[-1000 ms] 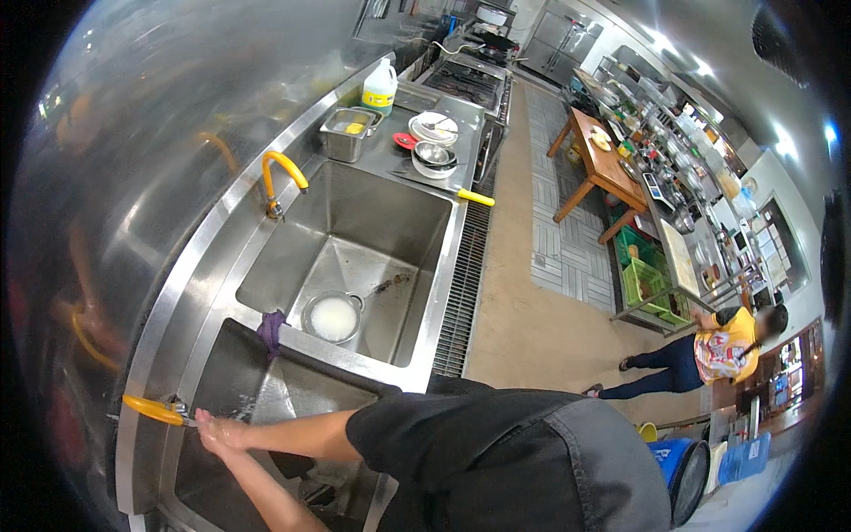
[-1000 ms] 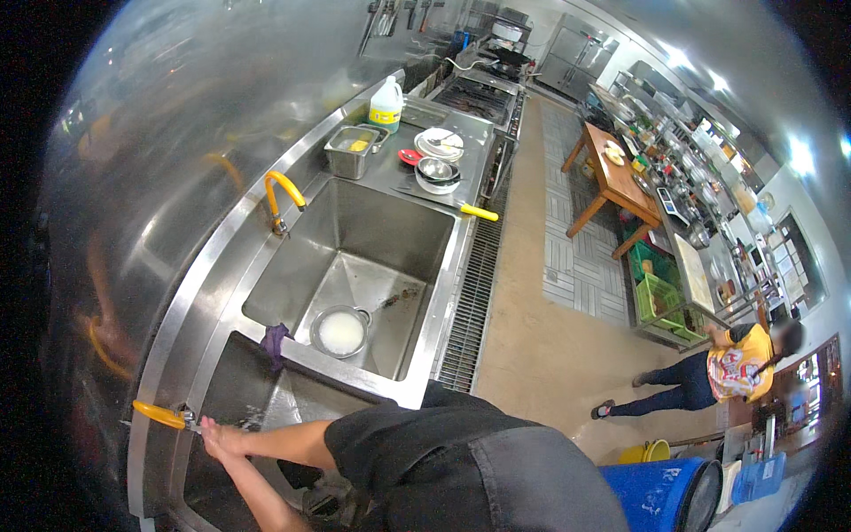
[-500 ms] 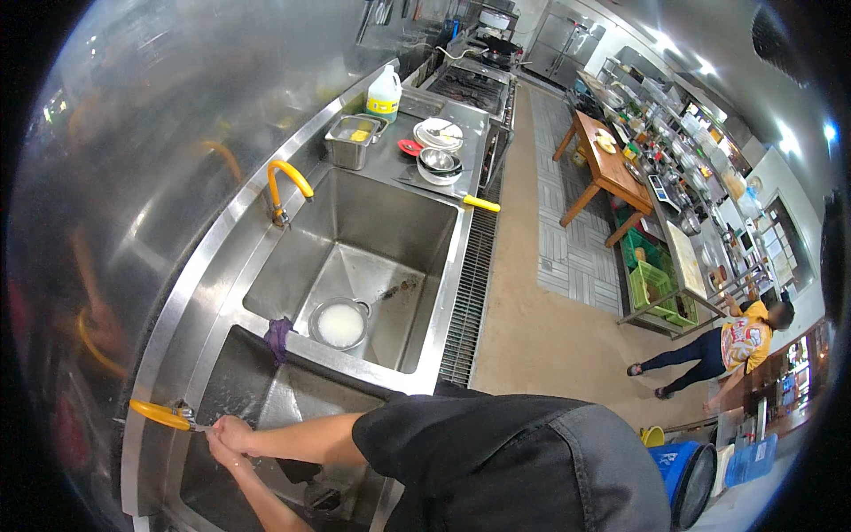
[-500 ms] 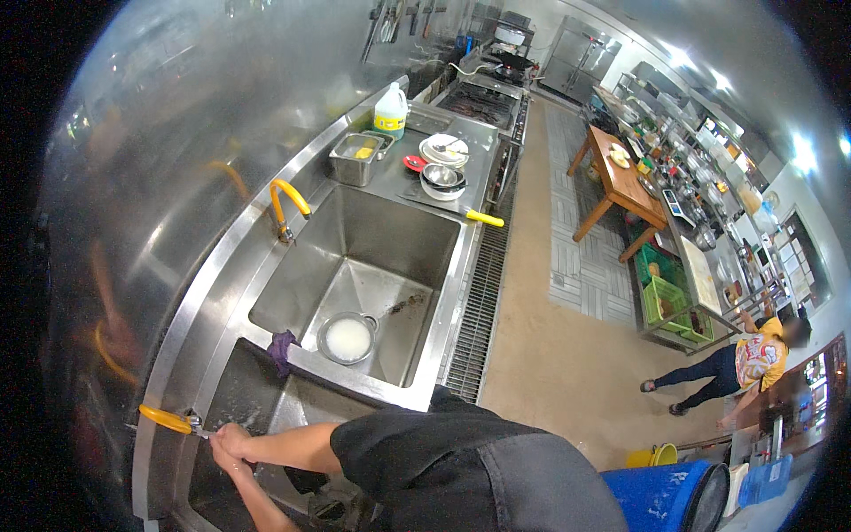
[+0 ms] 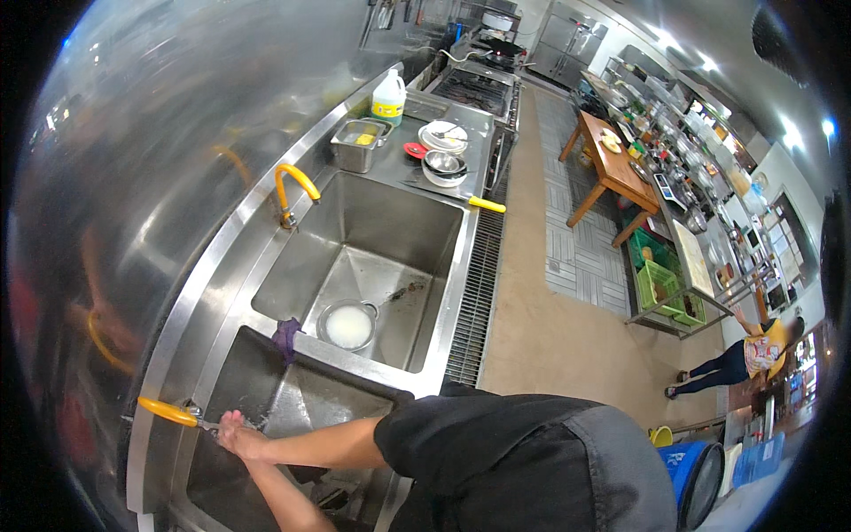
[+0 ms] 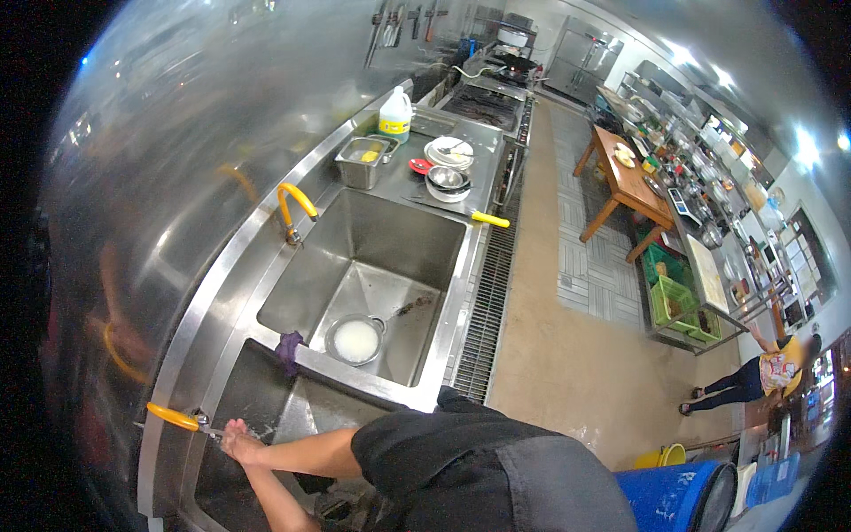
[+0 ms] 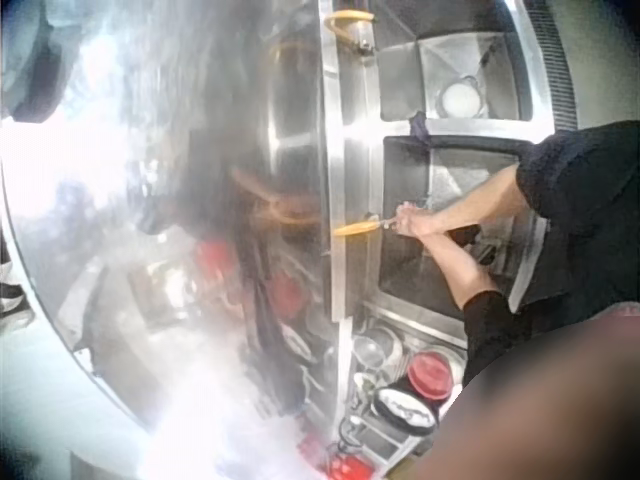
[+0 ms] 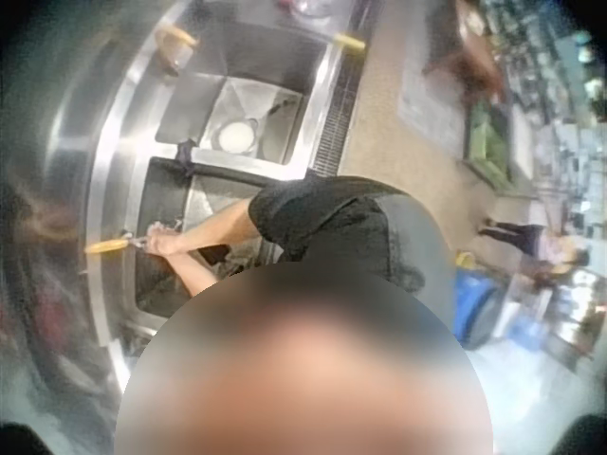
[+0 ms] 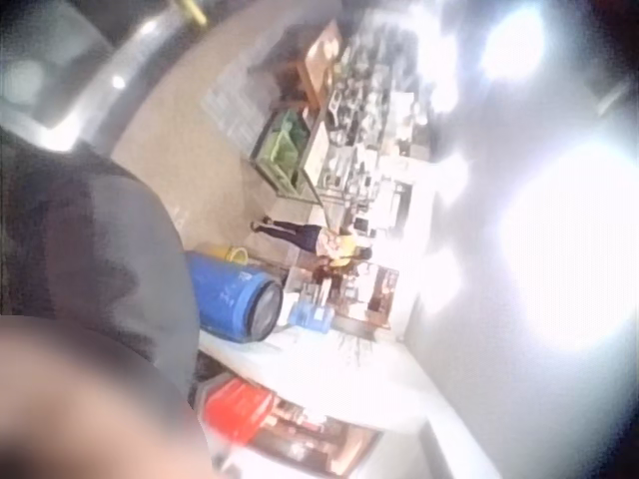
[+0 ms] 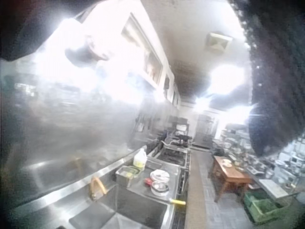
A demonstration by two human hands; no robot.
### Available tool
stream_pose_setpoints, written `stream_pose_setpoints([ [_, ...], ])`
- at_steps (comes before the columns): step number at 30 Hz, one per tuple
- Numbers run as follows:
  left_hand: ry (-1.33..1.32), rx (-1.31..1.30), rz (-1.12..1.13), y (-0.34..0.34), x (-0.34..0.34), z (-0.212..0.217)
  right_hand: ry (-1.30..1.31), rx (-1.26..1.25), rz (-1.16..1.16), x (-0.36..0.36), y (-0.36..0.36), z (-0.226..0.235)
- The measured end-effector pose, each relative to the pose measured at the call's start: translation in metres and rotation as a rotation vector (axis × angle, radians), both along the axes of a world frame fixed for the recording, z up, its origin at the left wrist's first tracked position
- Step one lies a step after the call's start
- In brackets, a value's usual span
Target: The person assembles a ramen bowl in a commercial kitchen. They retrieve a bowl, wash hands, retrieve fried items from a wok, and add toppings including sliced meat, vegetables, and broth. The finished bowl is carried to a serving counter.
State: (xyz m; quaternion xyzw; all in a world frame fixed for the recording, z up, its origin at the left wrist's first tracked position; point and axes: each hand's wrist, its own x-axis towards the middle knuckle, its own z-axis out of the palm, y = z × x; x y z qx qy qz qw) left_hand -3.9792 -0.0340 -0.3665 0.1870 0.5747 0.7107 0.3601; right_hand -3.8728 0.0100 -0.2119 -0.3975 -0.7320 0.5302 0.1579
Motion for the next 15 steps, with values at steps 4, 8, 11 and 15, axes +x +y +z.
stream_pose_setpoints([
  [4,0.29,-0.209,-0.232,-0.021,0.01,0.029,0.005,0.007,-0.001,0.004,0.012,0.0],
  [8,0.194,-0.5,-0.05,-0.028,-0.035,0.077,0.017,0.024,-0.013,-0.003,0.025,0.01],
  [11,-0.173,-0.241,-0.154,-0.015,-0.093,0.086,0.026,0.05,-0.011,-0.017,0.038,0.021],
  [15,-0.186,-0.536,-0.256,0.003,-0.131,0.084,-0.06,0.07,0.012,-0.009,0.067,0.007],
])
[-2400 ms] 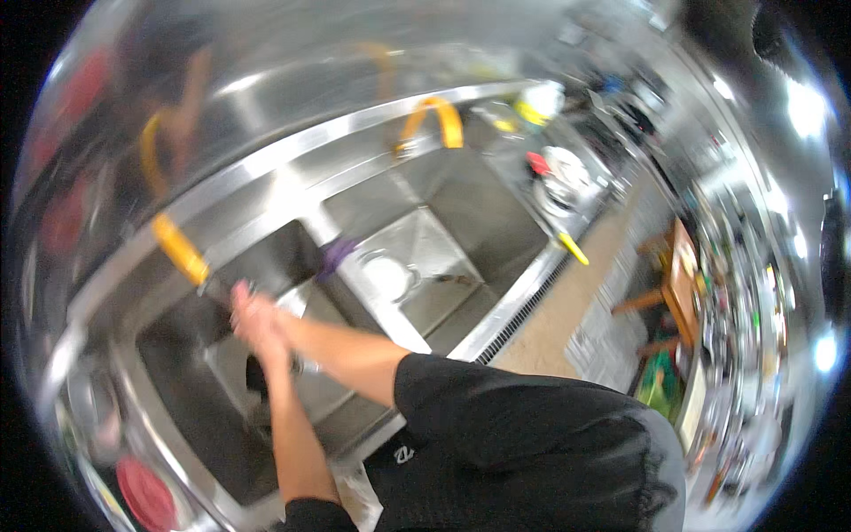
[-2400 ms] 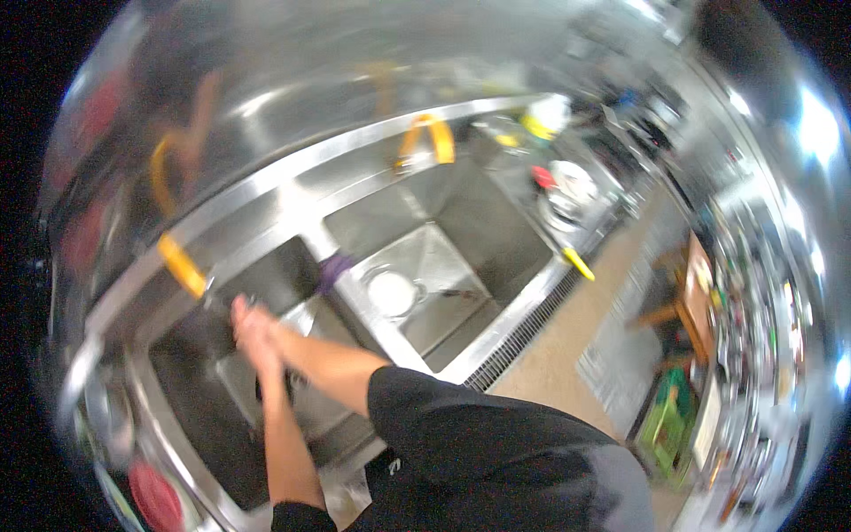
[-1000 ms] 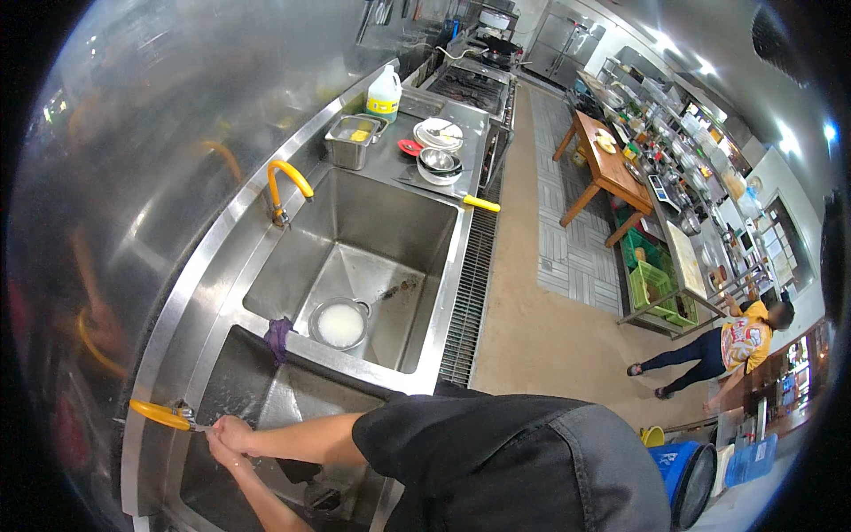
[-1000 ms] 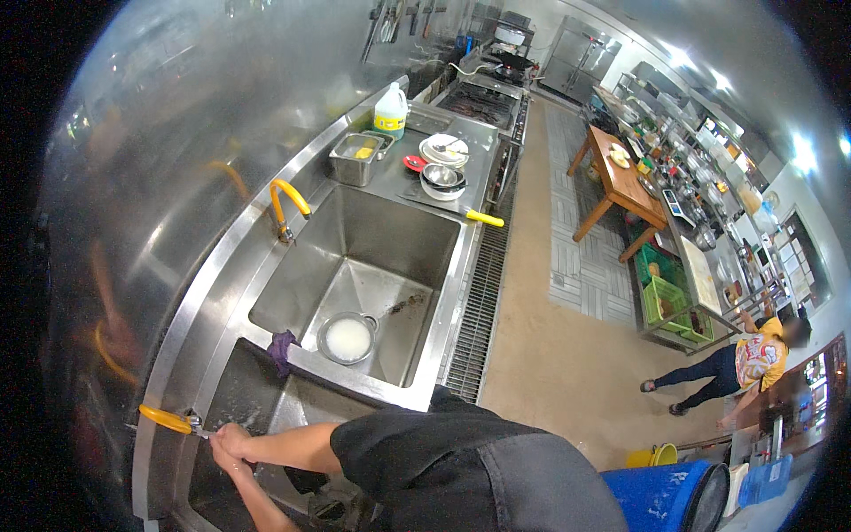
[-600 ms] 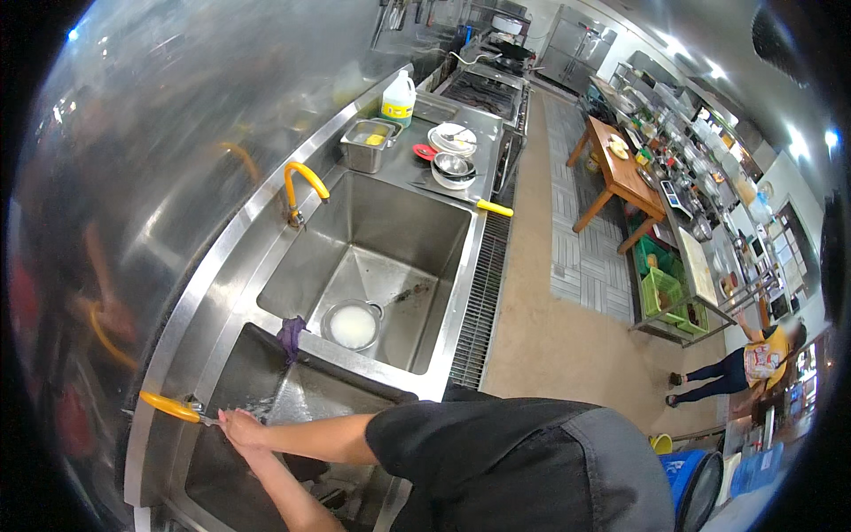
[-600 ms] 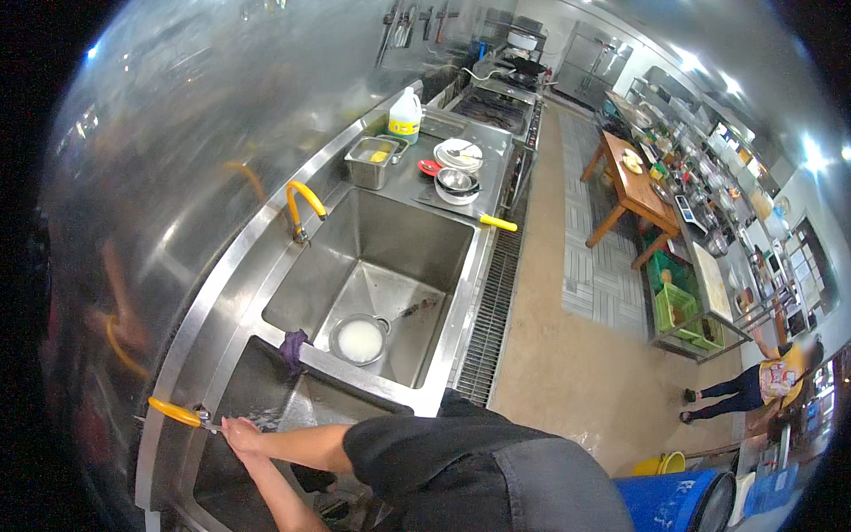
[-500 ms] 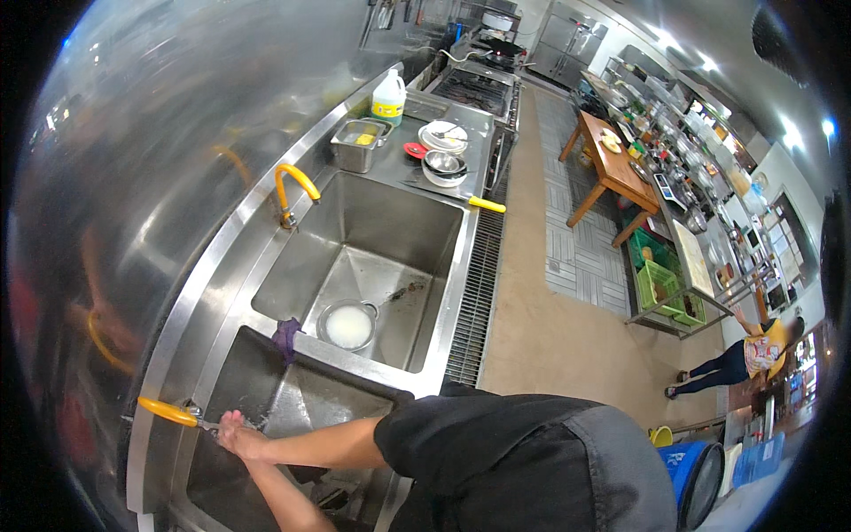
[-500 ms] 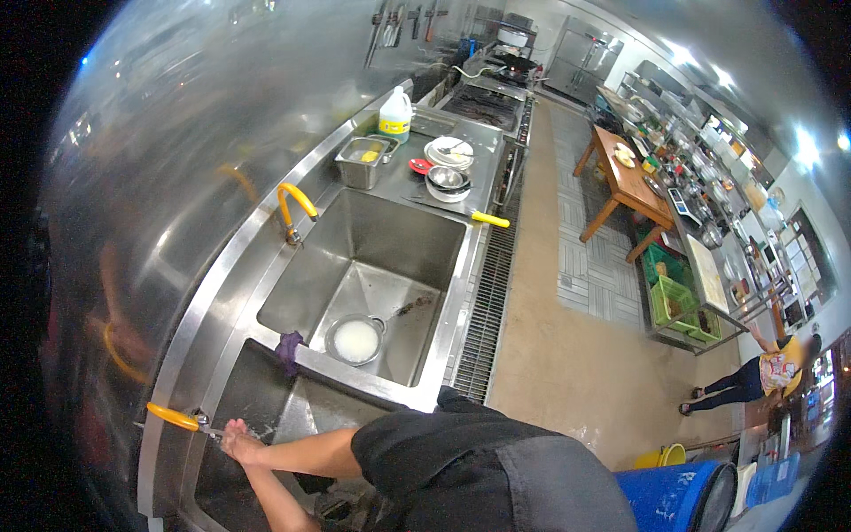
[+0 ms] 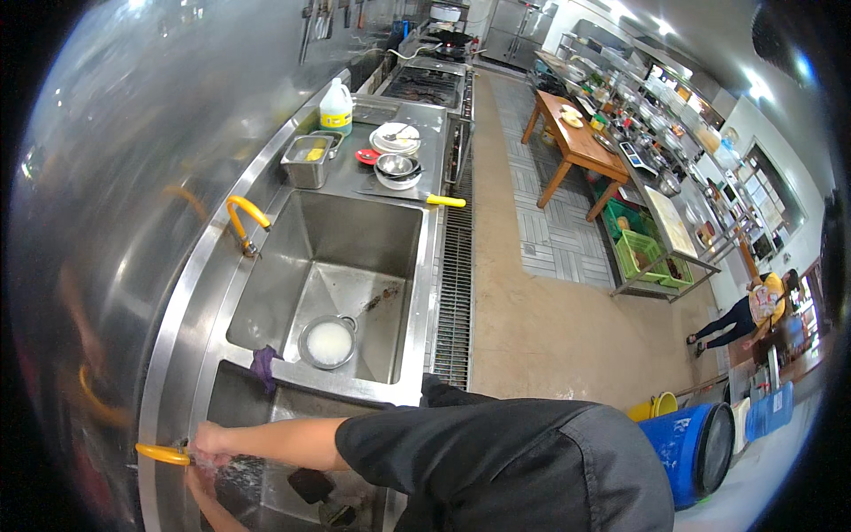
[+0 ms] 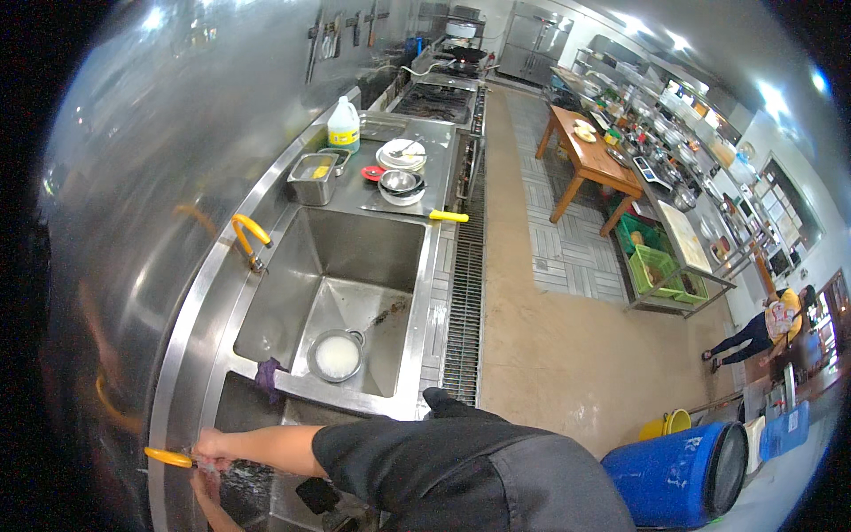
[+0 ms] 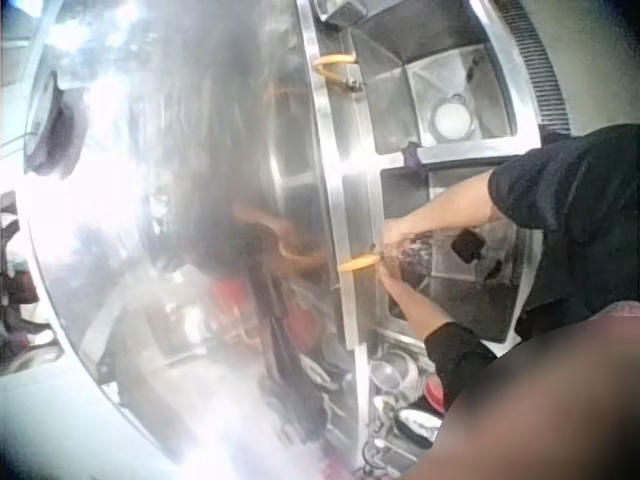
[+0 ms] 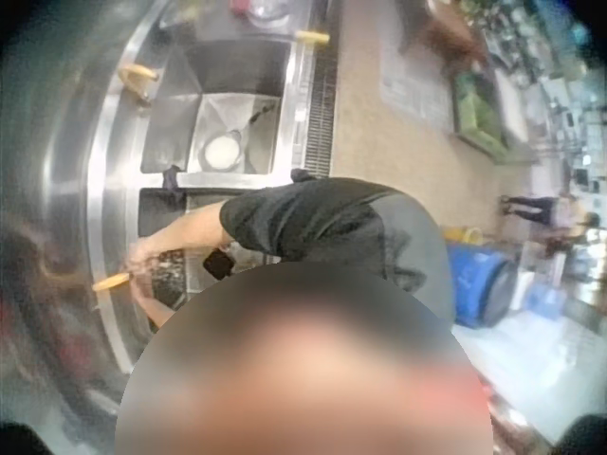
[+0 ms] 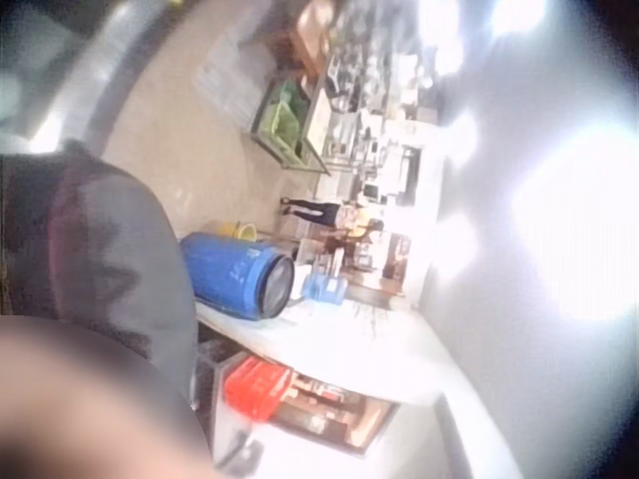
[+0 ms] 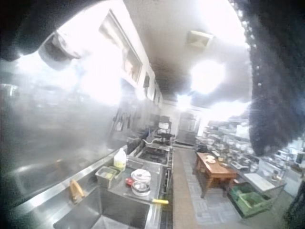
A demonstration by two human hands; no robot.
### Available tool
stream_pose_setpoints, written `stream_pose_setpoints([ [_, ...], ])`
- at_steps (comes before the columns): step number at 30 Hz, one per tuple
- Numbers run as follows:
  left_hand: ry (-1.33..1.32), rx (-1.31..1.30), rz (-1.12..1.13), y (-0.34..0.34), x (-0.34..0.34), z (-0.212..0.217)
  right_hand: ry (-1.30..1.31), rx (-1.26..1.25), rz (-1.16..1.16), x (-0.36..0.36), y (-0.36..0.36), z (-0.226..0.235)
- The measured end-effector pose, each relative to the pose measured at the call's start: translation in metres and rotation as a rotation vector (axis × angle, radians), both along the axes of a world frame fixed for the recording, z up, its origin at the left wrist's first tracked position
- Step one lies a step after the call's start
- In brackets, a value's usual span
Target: The person assembles a ramen bowl in a commercial kitchen. They retrieve a bowl, wash hands, retrieve fried items from a wok, and add toppings including sliced meat, vegetables, and broth. The finished bowl is carried to a serving counter.
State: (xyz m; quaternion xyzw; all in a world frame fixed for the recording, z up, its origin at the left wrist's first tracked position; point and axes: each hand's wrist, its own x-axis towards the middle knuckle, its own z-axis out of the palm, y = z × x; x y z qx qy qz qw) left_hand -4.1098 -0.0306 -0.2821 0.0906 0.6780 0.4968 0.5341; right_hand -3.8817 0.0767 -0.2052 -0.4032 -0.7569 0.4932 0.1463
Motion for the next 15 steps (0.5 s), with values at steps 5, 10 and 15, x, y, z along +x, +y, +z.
stream_pose_setpoints([
  [5,0.212,-0.053,0.158,0.015,0.011,0.029,-0.266,0.29,0.394,0.084,0.003,-0.065],
  [10,0.262,0.303,0.223,0.018,0.114,0.031,-0.062,-0.943,0.135,0.153,-0.069,-0.062],
  [15,0.799,-0.005,-0.321,0.009,0.365,0.024,0.573,-1.669,-0.141,0.234,-0.052,-0.015],
])
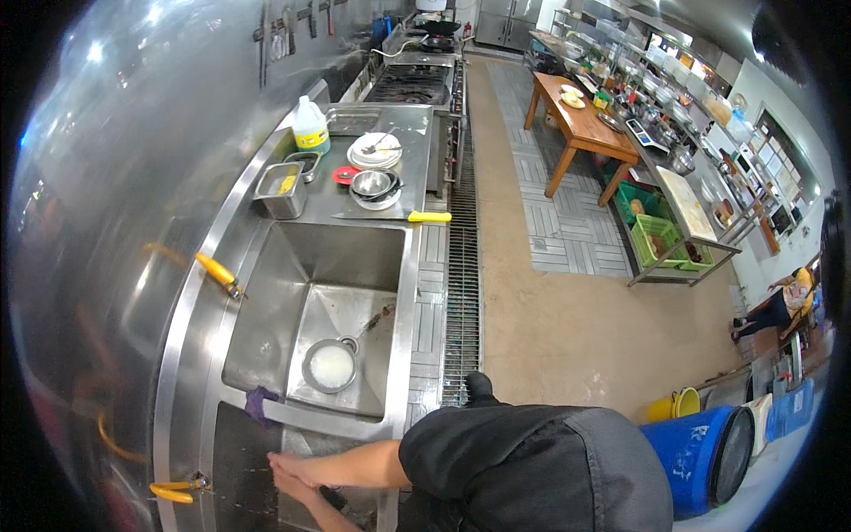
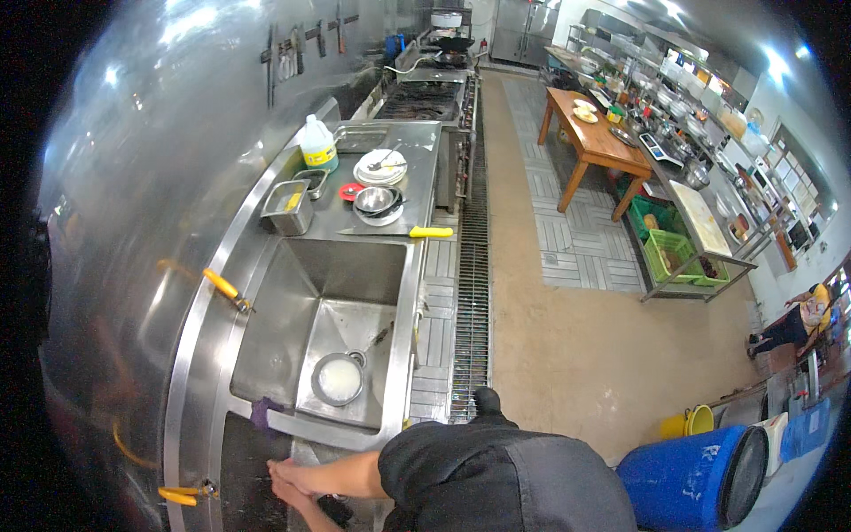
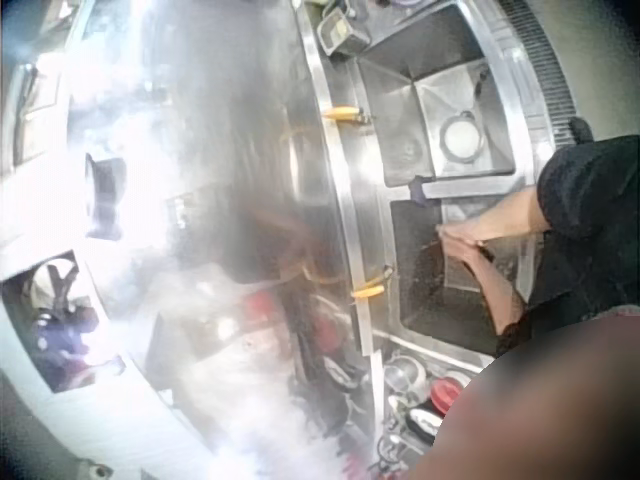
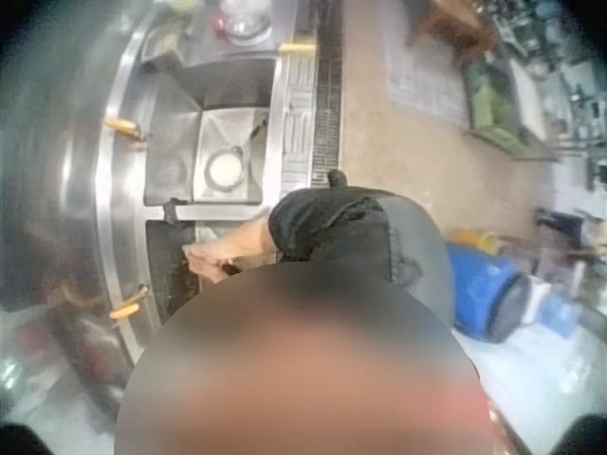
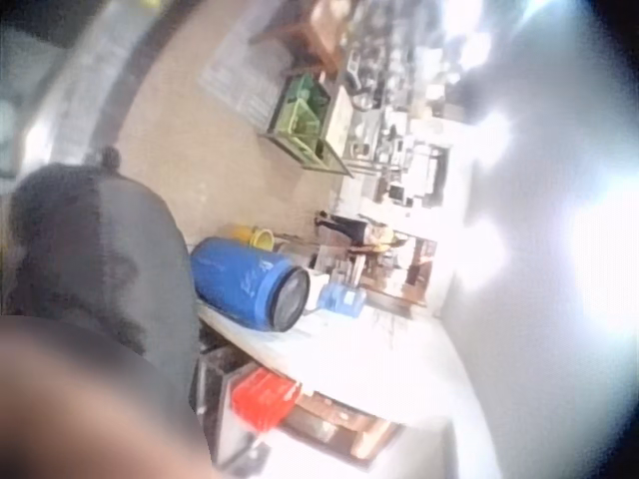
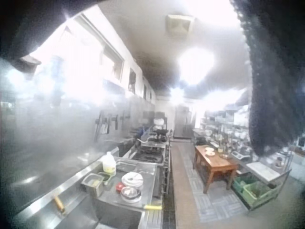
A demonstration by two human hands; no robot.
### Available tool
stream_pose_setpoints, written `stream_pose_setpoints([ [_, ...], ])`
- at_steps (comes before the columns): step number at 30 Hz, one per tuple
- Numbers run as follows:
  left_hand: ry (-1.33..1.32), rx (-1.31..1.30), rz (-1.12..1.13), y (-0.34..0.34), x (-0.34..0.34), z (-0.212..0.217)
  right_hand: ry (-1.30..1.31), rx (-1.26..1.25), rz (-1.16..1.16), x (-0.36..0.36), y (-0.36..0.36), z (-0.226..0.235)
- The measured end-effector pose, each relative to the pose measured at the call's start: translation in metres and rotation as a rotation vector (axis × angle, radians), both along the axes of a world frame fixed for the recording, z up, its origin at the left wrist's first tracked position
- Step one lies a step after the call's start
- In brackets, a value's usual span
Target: The person assembles a ramen bowl in a commercial kitchen. They retrieve a bowl, wash hands, retrieve fried items from a wok, and add toppings including sliced meat, vegetables, and broth. The finished bowl is carried to a serving counter.
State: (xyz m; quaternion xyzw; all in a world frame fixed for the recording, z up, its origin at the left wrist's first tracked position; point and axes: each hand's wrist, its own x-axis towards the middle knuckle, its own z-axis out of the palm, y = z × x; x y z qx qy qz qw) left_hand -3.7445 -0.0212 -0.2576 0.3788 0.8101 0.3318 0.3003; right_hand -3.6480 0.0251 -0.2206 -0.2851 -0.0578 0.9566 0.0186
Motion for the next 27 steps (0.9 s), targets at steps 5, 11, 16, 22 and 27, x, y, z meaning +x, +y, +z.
stream_pose_setpoints([
  [5,-0.684,0.255,0.157,0.08,0.228,0.056,-0.359,0.393,-0.548,0.164,0.11,-0.006],
  [11,-0.9,0.207,-0.246,0.233,0.473,0.11,-1.016,0.906,-0.926,0.398,0.264,0.025],
  [16,-1.546,0.077,-0.149,0.372,0.641,0.165,-0.942,1.333,-0.402,0.604,0.371,0.075],
  [22,-1.758,0.045,-0.014,0.533,0.819,0.155,-1.119,1.731,0.032,0.79,0.507,0.114],
  [27,-1.436,-0.126,-0.379,0.69,1.003,0.092,-0.503,1.269,-0.488,1.059,0.605,0.063],
])
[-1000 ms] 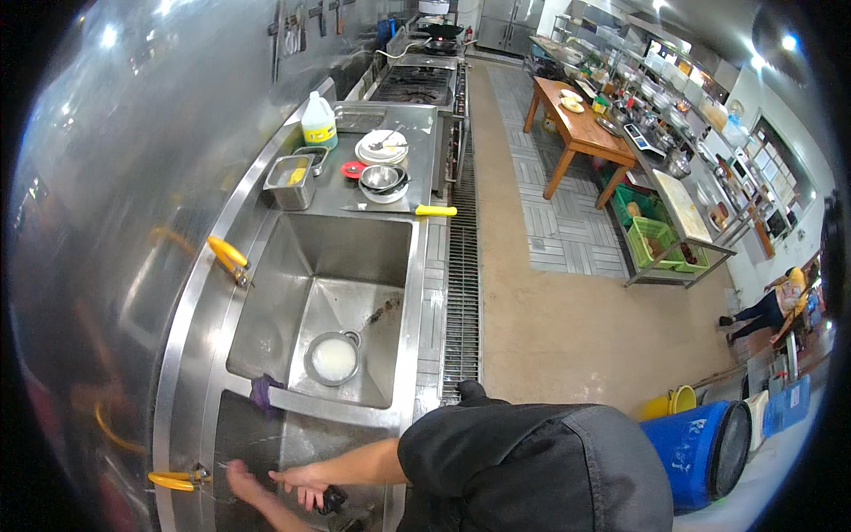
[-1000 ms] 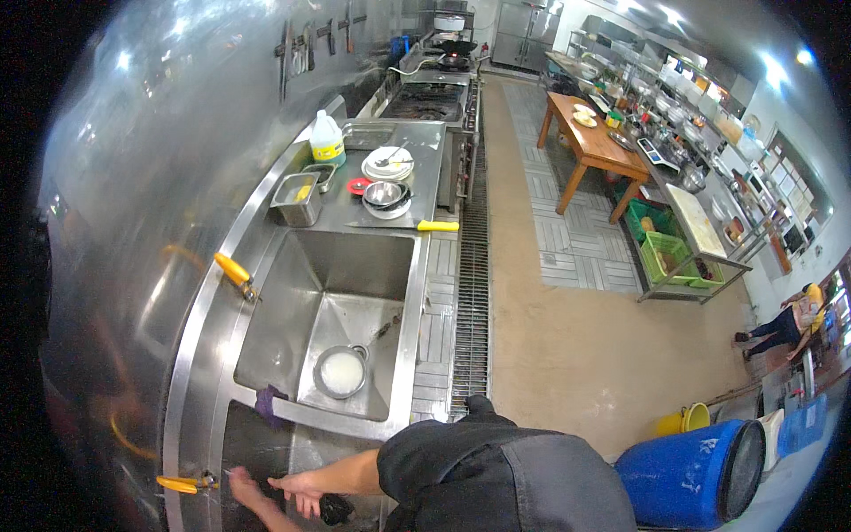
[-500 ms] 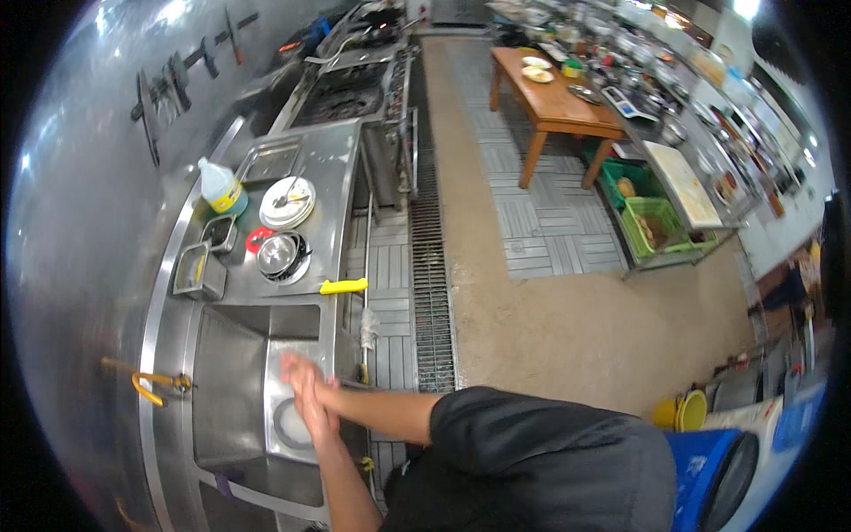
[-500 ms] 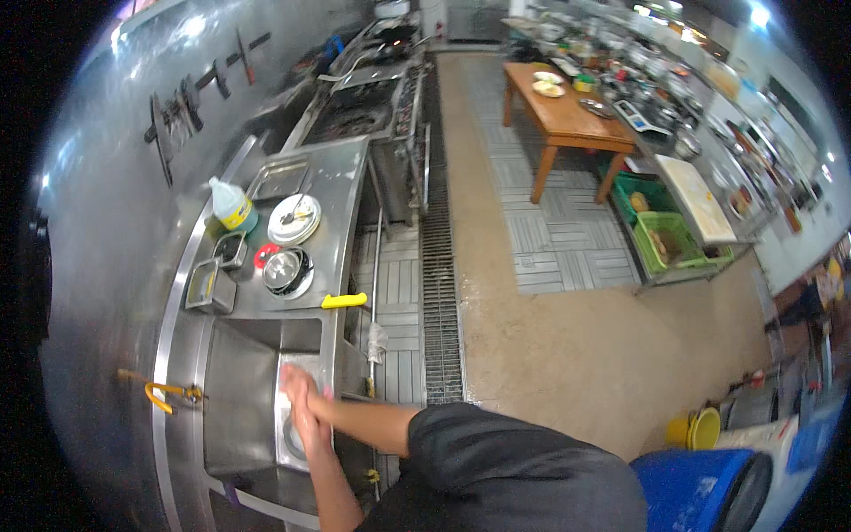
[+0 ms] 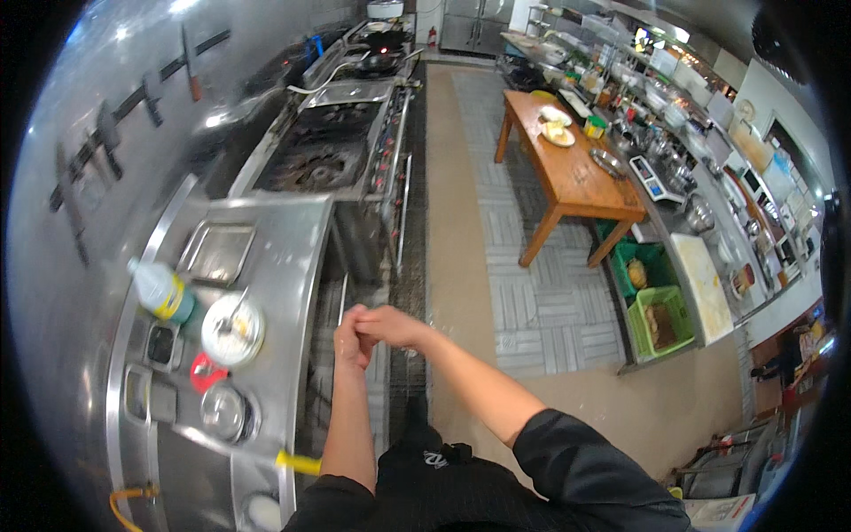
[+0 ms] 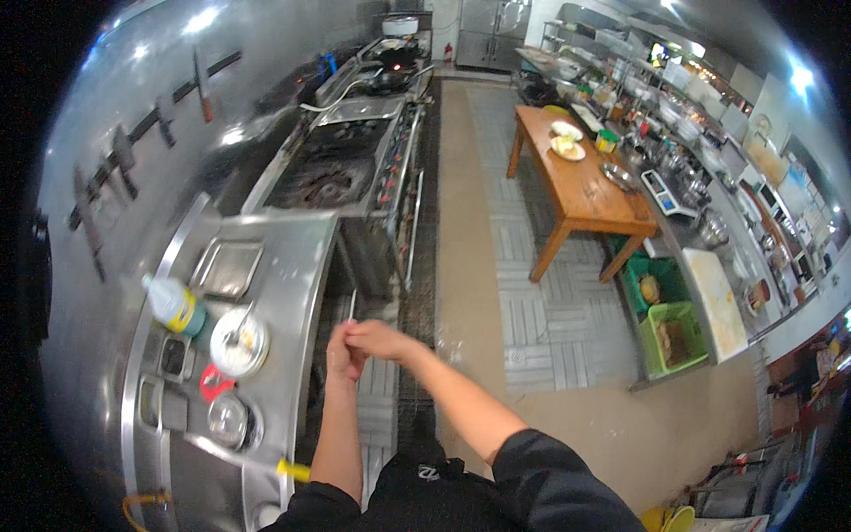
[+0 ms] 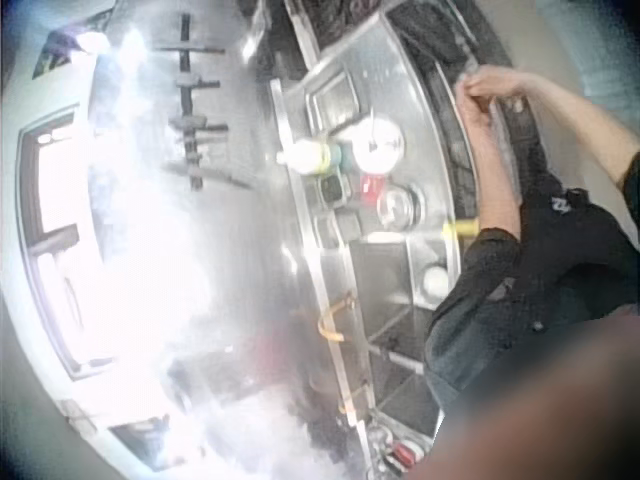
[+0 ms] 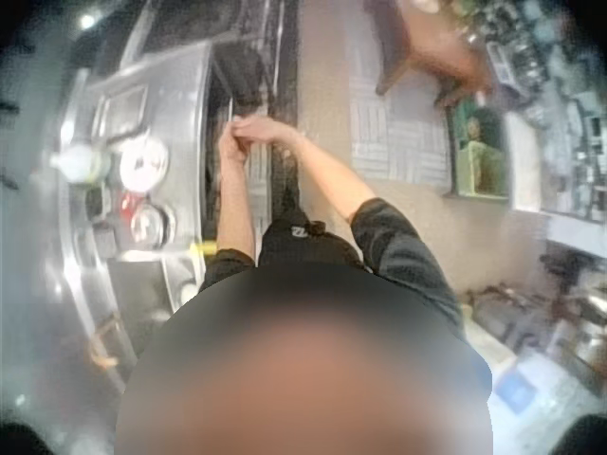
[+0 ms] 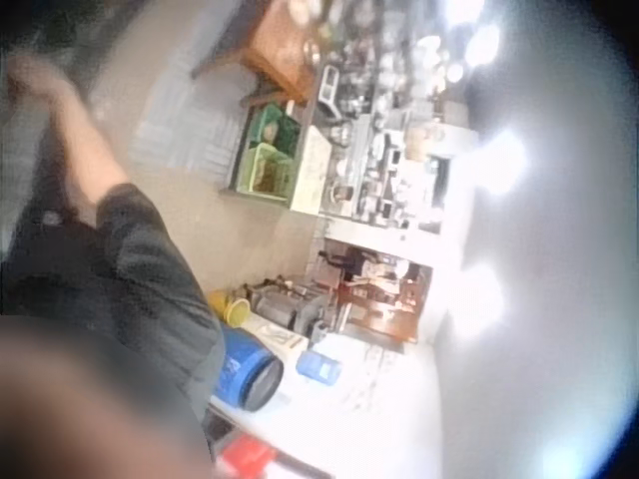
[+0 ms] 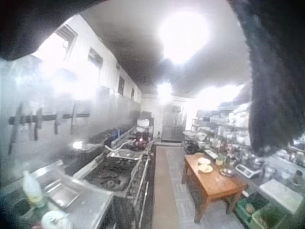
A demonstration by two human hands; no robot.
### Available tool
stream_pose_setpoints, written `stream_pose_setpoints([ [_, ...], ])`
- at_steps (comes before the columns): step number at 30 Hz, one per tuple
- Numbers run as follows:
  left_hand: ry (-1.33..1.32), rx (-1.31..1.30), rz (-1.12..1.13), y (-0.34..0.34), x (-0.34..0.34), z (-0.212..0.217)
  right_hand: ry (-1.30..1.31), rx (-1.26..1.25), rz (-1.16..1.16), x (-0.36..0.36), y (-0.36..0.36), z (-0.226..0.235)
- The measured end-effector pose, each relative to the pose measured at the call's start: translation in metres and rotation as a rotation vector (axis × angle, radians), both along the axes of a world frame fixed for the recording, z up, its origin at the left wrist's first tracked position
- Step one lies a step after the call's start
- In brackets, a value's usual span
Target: The person assembles a ramen bowl in a commercial kitchen. They retrieve a bowl, wash hands, retrieve fried items from a wok, and add toppings including sliced meat, vegetables, and broth. The finished bowl is carried to a serving counter.
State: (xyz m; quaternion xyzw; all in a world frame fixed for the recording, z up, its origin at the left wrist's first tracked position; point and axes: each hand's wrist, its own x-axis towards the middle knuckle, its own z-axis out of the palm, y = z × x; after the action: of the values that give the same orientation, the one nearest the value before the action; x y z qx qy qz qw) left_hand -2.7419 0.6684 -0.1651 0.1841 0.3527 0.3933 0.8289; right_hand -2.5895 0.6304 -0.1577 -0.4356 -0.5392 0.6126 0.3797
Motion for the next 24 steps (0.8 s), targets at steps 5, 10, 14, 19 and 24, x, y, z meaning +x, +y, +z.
stream_pose_setpoints([
  [5,0.984,0.676,-0.481,0.153,0.092,-0.062,-1.313,-0.431,-0.172,0.334,-0.15,-0.104],
  [10,1.057,1.341,0.417,0.267,0.181,-0.072,-1.035,-1.288,-0.524,0.446,-0.411,-0.195],
  [14,1.11,0.946,0.474,0.373,0.313,-0.05,-0.714,-1.189,-1.099,0.507,-0.346,-0.242],
  [19,1.126,0.873,0.468,0.507,0.459,0.015,-1.259,-0.137,-0.438,0.681,0.045,-0.173],
  [24,1.154,1.075,0.487,0.643,0.487,0.16,0.003,-0.061,-0.33,0.841,0.449,0.062],
])
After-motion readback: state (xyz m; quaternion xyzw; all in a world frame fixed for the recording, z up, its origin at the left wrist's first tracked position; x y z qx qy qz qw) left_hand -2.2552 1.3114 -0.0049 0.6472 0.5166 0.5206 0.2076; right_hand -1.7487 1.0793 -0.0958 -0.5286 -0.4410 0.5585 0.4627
